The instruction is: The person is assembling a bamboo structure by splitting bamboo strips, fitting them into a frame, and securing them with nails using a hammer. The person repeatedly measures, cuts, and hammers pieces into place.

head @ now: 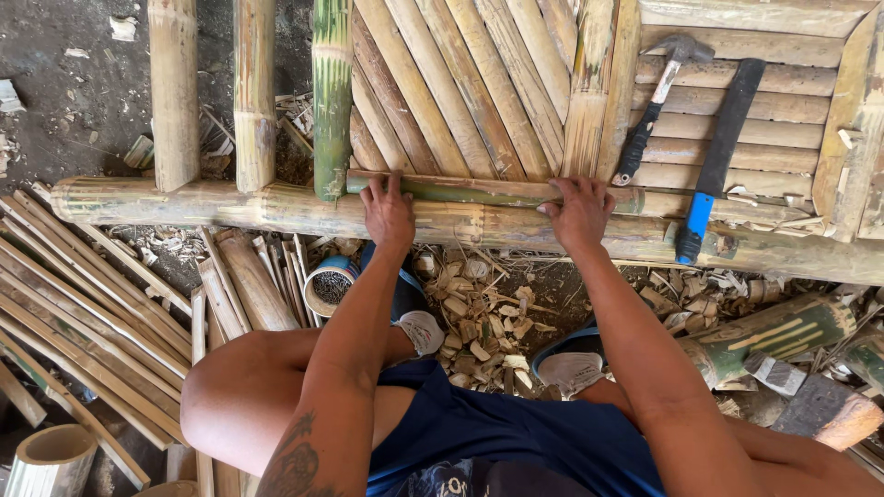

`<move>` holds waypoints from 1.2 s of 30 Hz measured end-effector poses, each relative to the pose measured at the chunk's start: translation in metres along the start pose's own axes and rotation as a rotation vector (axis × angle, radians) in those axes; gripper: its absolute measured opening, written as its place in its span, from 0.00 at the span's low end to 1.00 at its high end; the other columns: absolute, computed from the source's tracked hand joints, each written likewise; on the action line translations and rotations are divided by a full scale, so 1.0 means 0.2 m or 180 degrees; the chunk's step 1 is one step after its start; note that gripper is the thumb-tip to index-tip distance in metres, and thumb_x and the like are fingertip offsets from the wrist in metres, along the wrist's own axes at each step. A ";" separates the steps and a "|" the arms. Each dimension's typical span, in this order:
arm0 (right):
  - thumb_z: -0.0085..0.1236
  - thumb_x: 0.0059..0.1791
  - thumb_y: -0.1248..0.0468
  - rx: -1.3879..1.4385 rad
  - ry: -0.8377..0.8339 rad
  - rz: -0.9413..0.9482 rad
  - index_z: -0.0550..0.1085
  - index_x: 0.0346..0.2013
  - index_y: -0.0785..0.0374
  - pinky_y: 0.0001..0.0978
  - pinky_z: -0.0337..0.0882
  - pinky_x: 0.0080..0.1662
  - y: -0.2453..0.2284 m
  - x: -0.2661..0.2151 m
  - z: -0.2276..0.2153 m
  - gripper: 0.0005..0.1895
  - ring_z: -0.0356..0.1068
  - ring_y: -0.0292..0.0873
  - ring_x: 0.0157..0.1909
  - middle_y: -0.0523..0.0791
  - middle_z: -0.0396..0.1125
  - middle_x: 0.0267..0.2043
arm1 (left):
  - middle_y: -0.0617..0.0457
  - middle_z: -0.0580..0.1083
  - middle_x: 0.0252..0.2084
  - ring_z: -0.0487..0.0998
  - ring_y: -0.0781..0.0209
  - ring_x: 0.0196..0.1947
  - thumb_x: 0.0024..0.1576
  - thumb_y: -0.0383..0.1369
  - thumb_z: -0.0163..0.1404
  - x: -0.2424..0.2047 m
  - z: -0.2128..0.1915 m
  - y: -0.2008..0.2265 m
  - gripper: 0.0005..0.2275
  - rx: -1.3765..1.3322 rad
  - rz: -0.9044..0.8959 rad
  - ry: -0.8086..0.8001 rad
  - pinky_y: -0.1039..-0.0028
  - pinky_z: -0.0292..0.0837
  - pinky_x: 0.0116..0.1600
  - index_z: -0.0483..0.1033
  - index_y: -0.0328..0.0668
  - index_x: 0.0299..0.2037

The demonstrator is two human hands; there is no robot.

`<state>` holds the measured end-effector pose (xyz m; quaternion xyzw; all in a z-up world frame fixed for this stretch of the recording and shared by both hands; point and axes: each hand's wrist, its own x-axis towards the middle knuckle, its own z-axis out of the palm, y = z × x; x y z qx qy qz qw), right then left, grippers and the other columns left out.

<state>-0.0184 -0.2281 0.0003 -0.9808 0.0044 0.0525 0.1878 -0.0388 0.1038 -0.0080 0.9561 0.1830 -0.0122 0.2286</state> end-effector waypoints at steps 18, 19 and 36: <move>0.63 0.53 0.59 0.2123 -0.0727 0.0343 0.78 0.48 0.59 0.43 0.73 0.50 0.39 -0.11 -0.21 0.11 0.74 0.50 0.46 0.47 0.75 0.43 | 0.45 0.63 0.65 0.70 0.56 0.58 0.65 0.39 0.49 0.01 0.47 0.65 0.33 -0.4884 -0.1099 -0.0431 0.59 0.68 0.59 0.44 0.39 0.74; 0.64 0.52 0.60 0.1830 0.0015 0.0552 0.77 0.49 0.60 0.44 0.73 0.50 0.48 -0.14 -0.23 0.13 0.73 0.51 0.45 0.48 0.74 0.45 | 0.46 0.60 0.68 0.68 0.58 0.62 0.69 0.39 0.50 0.03 0.42 0.74 0.34 -0.4608 -0.0711 -0.0596 0.63 0.64 0.65 0.39 0.40 0.76; 0.53 0.55 0.62 0.0910 0.1732 0.1791 0.57 0.56 0.68 0.63 0.68 0.34 1.00 -0.83 -0.19 0.21 0.70 0.72 0.34 0.66 0.68 0.34 | 0.38 0.77 0.41 0.79 0.42 0.43 0.66 0.51 0.35 -0.81 0.41 1.43 0.26 -0.1076 0.1592 -0.3695 0.54 0.72 0.50 0.68 0.34 0.59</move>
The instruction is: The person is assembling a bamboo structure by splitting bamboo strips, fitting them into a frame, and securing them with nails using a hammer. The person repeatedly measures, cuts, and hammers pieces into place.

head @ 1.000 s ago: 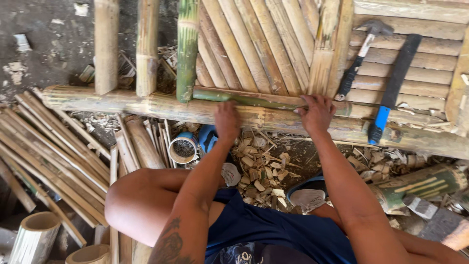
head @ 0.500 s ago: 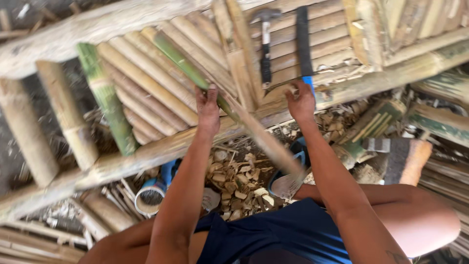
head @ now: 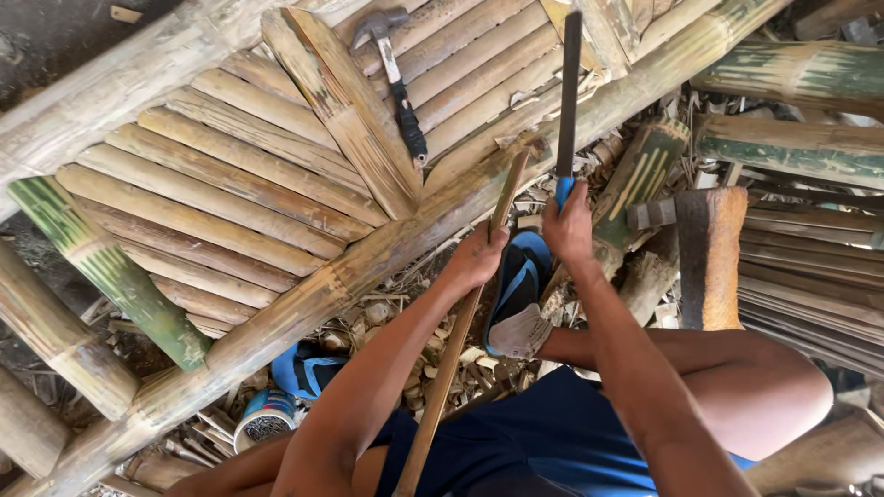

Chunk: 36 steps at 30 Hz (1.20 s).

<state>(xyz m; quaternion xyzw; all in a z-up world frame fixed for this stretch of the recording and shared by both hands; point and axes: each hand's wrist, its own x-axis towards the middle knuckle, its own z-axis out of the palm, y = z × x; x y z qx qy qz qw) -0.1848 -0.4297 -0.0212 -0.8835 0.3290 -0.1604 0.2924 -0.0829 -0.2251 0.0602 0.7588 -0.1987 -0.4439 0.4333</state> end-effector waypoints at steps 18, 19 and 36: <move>0.48 0.57 0.60 -0.0186 -0.0707 0.0686 0.59 0.54 0.66 0.62 0.70 0.34 -0.42 -0.08 -0.05 0.16 0.72 0.70 0.31 0.64 0.71 0.29 | 0.34 0.77 0.37 0.79 0.42 0.40 0.65 0.51 0.35 0.14 0.13 0.09 0.27 -0.0247 -0.0376 0.0169 0.56 0.72 0.47 0.72 0.28 0.49; 0.49 0.56 0.60 -0.0119 -0.0594 0.0513 0.60 0.53 0.66 0.63 0.70 0.35 -0.40 -0.06 -0.05 0.16 0.71 0.72 0.32 0.64 0.71 0.29 | 0.32 0.77 0.38 0.80 0.40 0.41 0.65 0.50 0.35 0.15 0.12 0.10 0.27 -0.0201 -0.0326 0.0178 0.55 0.72 0.48 0.73 0.27 0.49; 0.44 0.58 0.68 0.0880 0.0398 -0.0446 0.56 0.58 0.70 0.43 0.77 0.31 -0.53 -0.15 -0.34 0.15 0.76 0.48 0.30 0.51 0.72 0.33 | 0.36 0.78 0.37 0.79 0.44 0.38 0.66 0.51 0.35 0.16 0.12 0.14 0.27 -0.0074 -0.0430 0.0180 0.56 0.72 0.46 0.74 0.28 0.51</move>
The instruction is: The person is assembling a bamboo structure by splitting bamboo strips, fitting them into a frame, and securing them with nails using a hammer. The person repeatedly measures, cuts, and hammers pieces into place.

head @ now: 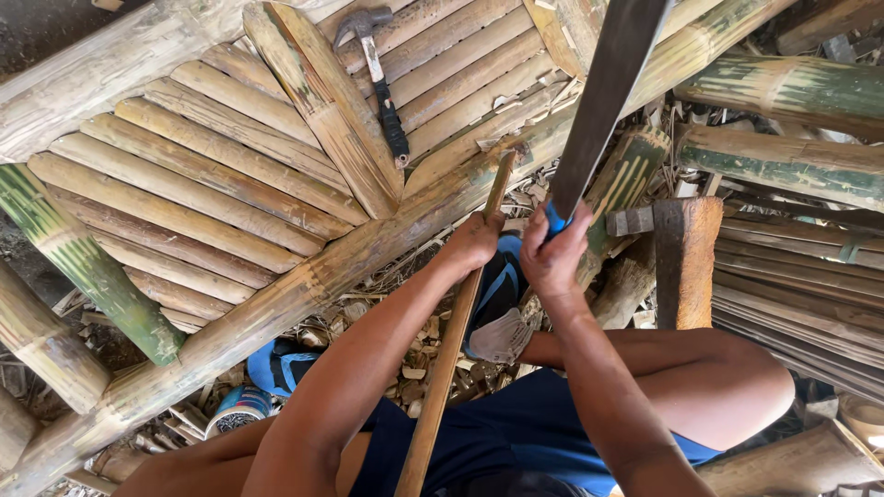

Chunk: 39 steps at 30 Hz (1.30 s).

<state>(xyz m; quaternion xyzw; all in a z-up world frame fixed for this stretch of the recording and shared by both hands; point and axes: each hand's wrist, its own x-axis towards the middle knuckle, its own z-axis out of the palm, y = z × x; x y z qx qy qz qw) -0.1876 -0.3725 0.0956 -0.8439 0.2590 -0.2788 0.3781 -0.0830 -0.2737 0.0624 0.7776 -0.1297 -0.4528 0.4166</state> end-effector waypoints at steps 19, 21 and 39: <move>0.42 0.62 0.67 0.0170 0.0106 -0.0649 0.57 0.53 0.69 0.34 0.74 0.30 0.12 0.04 0.01 0.09 0.74 0.43 0.28 0.49 0.71 0.31 | 0.29 0.77 0.46 0.80 0.35 0.47 0.65 0.49 0.35 -0.02 -0.09 0.03 0.26 0.0481 -0.0185 -0.0316 0.52 0.73 0.52 0.66 0.30 0.60; 0.45 0.60 0.65 -0.0403 -0.0219 -0.0230 0.58 0.52 0.67 0.43 0.71 0.30 0.24 0.04 0.12 0.10 0.73 0.51 0.27 0.53 0.70 0.29 | 0.29 0.77 0.45 0.81 0.35 0.46 0.65 0.49 0.35 -0.02 -0.09 0.03 0.26 0.0453 -0.0277 -0.0396 0.51 0.73 0.51 0.64 0.30 0.60; 0.49 0.56 0.60 -0.1491 -0.1296 0.0964 0.59 0.52 0.67 0.58 0.72 0.29 0.28 0.10 0.23 0.17 0.72 0.64 0.24 0.60 0.71 0.25 | 0.31 0.79 0.41 0.82 0.31 0.41 0.64 0.49 0.30 -0.03 -0.18 0.00 0.29 0.1089 -0.0262 -0.0694 0.47 0.74 0.48 0.52 0.33 0.68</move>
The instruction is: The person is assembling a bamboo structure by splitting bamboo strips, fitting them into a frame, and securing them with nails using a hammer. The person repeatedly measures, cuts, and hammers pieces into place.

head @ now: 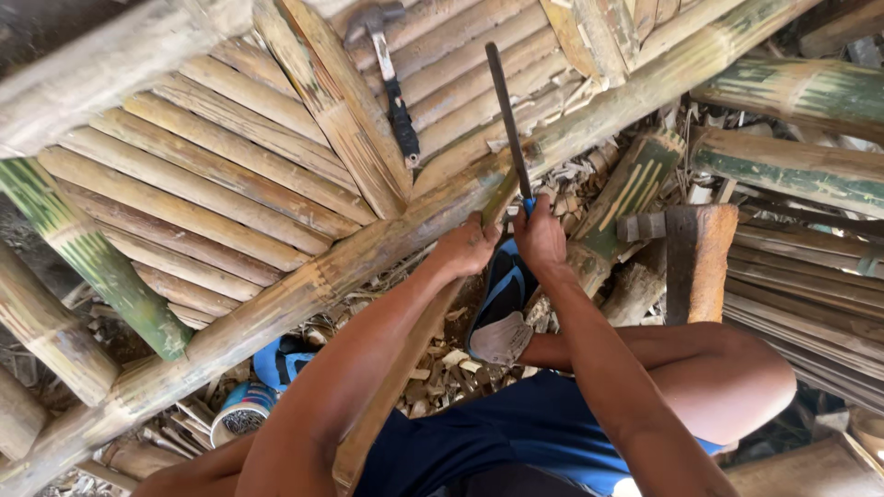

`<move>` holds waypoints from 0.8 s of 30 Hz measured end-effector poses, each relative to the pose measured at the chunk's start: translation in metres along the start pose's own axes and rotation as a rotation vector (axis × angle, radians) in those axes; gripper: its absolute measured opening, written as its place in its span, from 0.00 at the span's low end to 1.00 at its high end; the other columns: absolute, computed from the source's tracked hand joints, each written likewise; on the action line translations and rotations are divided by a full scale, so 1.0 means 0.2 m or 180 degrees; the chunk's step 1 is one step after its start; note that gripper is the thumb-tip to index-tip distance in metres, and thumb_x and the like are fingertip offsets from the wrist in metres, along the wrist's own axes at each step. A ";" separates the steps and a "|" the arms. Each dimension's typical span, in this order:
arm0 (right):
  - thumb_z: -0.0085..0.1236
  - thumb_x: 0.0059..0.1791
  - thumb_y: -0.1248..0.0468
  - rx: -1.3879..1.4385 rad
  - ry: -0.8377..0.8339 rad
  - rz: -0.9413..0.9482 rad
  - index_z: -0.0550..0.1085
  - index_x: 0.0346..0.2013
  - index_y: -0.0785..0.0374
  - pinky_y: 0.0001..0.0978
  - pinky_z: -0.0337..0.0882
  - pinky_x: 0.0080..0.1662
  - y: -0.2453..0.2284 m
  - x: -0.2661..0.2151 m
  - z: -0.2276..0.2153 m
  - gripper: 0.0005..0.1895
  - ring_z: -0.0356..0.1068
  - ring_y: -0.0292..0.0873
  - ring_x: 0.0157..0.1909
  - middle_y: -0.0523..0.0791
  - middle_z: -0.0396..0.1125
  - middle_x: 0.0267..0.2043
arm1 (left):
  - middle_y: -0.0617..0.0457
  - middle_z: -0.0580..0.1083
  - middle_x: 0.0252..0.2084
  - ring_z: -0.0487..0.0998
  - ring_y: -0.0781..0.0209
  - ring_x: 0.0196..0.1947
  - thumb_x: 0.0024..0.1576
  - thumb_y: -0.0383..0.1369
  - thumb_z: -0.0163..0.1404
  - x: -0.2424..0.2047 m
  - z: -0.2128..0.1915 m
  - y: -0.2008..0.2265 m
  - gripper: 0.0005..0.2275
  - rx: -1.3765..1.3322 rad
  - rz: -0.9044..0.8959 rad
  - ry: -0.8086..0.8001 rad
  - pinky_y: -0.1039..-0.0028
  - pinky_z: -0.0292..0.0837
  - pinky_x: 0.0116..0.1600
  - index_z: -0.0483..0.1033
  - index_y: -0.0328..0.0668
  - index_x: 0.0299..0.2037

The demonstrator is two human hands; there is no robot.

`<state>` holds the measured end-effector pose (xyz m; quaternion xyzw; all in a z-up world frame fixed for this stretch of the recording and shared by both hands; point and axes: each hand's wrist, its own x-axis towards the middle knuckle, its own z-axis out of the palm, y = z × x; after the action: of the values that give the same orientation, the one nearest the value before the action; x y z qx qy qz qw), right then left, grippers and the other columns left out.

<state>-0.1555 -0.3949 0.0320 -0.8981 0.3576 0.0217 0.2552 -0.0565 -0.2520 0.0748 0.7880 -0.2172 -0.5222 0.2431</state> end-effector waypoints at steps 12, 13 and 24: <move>0.48 0.58 0.69 0.0907 0.1284 -0.1083 0.56 0.59 0.73 0.38 0.73 0.23 0.03 -0.07 -0.09 0.17 0.74 0.50 0.23 0.54 0.70 0.28 | 0.31 0.79 0.40 0.81 0.32 0.42 0.65 0.51 0.32 0.03 0.03 -0.04 0.29 0.0172 0.0158 0.0168 0.48 0.73 0.49 0.53 0.34 0.68; 0.47 0.58 0.69 0.0983 0.1058 -0.0712 0.56 0.59 0.73 0.37 0.72 0.21 0.02 -0.04 -0.05 0.17 0.73 0.48 0.20 0.53 0.70 0.27 | 0.32 0.78 0.40 0.80 0.32 0.42 0.66 0.51 0.32 0.03 0.02 -0.03 0.29 0.0169 0.0191 0.0182 0.48 0.74 0.49 0.53 0.35 0.68; 0.44 0.59 0.67 0.0912 0.0684 -0.0853 0.59 0.53 0.75 0.37 0.70 0.17 0.12 -0.03 -0.03 0.13 0.70 0.45 0.17 0.48 0.65 0.21 | 0.37 0.79 0.35 0.82 0.38 0.38 0.66 0.49 0.33 -0.02 0.01 -0.05 0.27 0.0267 0.0205 0.0219 0.50 0.74 0.47 0.53 0.38 0.69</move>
<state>-0.1769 -0.4085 0.0284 -0.8893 0.2595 -0.1592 0.3412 -0.0596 -0.2421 0.0717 0.8076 -0.2557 -0.4772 0.2338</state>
